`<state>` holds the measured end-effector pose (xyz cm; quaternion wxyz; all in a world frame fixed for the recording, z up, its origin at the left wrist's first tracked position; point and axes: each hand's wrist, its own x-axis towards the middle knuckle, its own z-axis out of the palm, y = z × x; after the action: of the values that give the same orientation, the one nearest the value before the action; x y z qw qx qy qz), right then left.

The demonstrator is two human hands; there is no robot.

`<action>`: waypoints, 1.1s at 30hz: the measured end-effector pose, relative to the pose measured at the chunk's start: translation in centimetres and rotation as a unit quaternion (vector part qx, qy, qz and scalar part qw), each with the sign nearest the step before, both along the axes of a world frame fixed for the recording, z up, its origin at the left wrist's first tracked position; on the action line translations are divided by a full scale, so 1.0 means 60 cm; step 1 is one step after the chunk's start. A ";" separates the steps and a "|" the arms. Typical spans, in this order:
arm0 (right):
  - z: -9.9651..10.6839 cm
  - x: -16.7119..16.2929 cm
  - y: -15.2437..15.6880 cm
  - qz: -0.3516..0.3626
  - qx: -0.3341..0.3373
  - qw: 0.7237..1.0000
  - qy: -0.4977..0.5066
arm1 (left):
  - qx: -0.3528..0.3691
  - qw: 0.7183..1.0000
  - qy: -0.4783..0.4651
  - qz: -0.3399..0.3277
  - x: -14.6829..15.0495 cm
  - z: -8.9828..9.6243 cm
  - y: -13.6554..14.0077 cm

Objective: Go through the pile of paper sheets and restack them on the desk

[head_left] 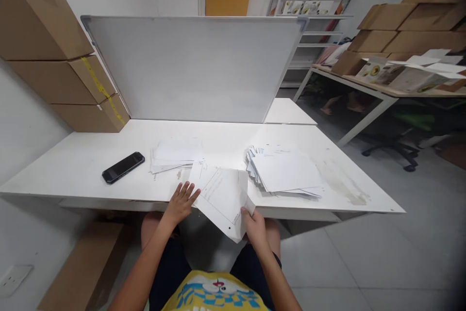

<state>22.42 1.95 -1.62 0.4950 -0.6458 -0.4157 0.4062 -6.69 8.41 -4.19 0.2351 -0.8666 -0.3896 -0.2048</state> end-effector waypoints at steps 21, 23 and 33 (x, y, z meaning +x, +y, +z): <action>-0.009 0.022 0.014 -0.047 -0.024 0.998 0.038 | -0.131 0.988 -0.065 -0.054 0.020 0.043 -0.021; -0.014 0.019 0.004 -0.062 -0.026 0.995 0.075 | -0.128 0.987 -0.065 -0.073 0.026 0.043 -0.026; -0.043 -0.007 -0.039 -0.085 -0.015 0.975 0.207 | -0.116 0.984 -0.092 -0.103 0.047 0.050 -0.056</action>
<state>22.02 -0.42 -4.18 0.5935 -0.5881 -0.2418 0.4934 -3.86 5.03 -1.20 0.0736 -0.9009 -0.3397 -0.2599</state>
